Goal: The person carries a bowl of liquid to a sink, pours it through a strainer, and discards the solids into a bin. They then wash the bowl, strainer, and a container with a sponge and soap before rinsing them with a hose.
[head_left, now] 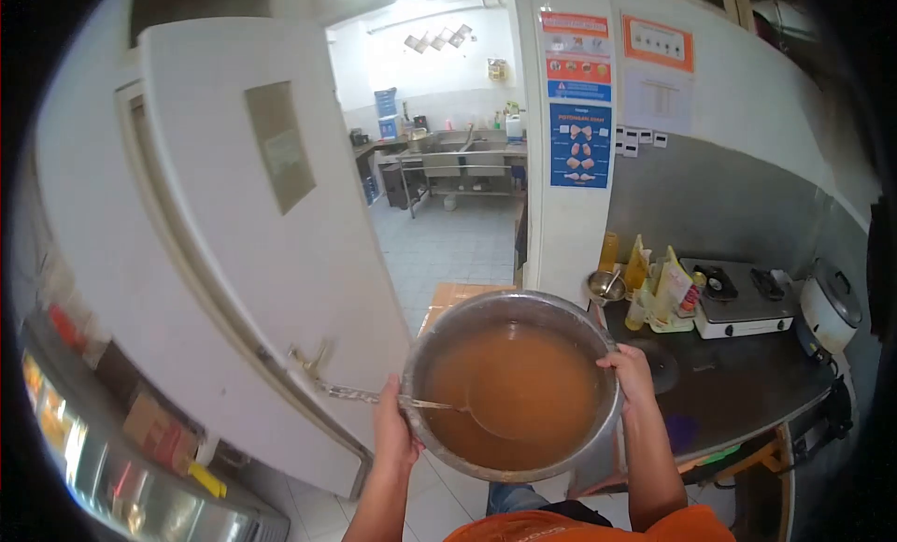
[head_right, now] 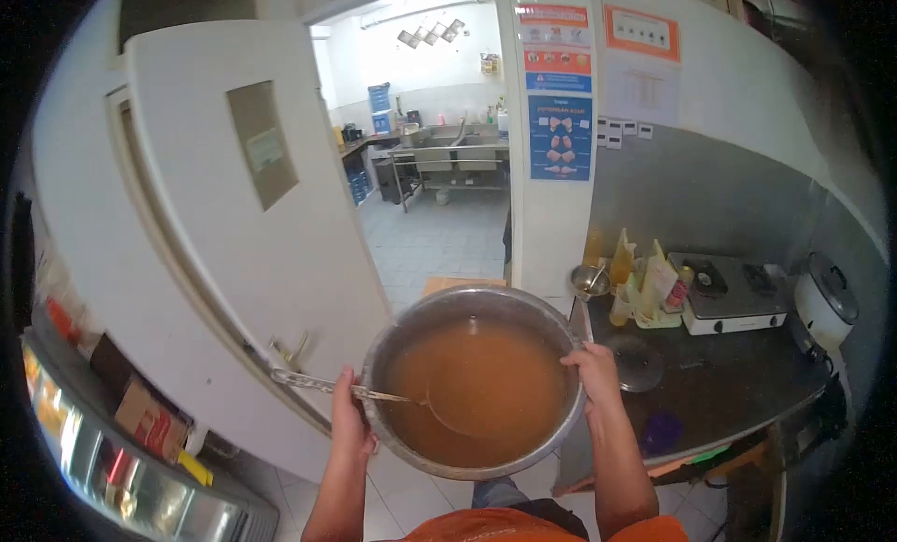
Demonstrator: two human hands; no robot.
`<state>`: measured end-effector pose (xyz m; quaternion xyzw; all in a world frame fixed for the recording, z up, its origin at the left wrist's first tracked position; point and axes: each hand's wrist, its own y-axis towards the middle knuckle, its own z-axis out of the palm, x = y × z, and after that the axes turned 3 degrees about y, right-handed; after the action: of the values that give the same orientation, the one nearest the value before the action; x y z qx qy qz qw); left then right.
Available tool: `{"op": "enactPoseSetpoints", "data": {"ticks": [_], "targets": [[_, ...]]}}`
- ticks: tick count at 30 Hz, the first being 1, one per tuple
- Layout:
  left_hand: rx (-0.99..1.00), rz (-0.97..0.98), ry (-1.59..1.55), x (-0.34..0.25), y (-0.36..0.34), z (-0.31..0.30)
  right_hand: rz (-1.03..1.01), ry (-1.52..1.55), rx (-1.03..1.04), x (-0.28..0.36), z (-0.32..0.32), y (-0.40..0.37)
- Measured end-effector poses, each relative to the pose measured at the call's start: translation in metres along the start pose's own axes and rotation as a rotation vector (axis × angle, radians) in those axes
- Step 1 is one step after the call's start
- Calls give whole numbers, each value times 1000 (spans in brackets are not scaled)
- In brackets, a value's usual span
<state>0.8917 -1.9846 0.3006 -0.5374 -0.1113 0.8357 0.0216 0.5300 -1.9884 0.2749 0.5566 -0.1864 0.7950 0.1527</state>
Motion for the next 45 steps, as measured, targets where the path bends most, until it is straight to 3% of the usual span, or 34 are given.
{"op": "enactPoseSetpoints", "data": {"ticks": [2, 4, 6, 7, 11, 13, 16, 17, 22, 25, 28, 30, 32, 36, 38, 40, 43, 45], "targets": [[-46, 78, -5, -6, 72, 21, -37, -40, -106, -22, 16, 73], [-50, 48, 106, -13, 136, 29, -77, -39, 63, 6, 69, 113], [-181, 4, 177, -21, 204, 39, -34, -19, 95, 4, 100, 187], [-174, 91, 19, -8, 250, 37, -14, -22, 111, 10, 121, 216], [-291, 100, -28, -21, 372, 51, 90, -41, 137, 8, 191, 343], [-162, 87, -70, -28, 446, 57, 97, -59, 165, -2, 225, 424], [-135, 142, -69, -37, 560, 79, 47, -49, 182, -26, 274, 546], [-161, 198, -123, -48, 559, 89, 18, -41, 214, -25, 278, 548], [-152, 175, -148, -64, 772, 116, 25, -32, 235, -51, 368, 732], [-207, 138, -72, -94, 861, 142, -15, -77, 207, -39, 410, 812], [-117, 118, -136, -119, 977, 173, 14, -59, 197, -26, 460, 917], [-217, 141, -122, -141, 1049, 199, 20, -43, 158, -18, 499, 983], [-163, 129, -90, -145, 1125, 193, 31, -6, 155, -17, 528, 1039], [-11, 118, -126, -162, 1275, 247, 17, 77, 173, -16, 579, 1185], [-88, 92, -139, -171, 1339, 271, 33, 99, 190, -15, 611, 1250], [-20, 109, -108, -174, 1410, 291, 45, 136, 242, -17, 636, 1327], [-195, 125, -41, -172, 1527, 313, 17, 165, 291, -24, 676, 1449], [-183, 105, -86, -179, 1592, 327, 52, 119, 310, -25, 700, 1515]]}}
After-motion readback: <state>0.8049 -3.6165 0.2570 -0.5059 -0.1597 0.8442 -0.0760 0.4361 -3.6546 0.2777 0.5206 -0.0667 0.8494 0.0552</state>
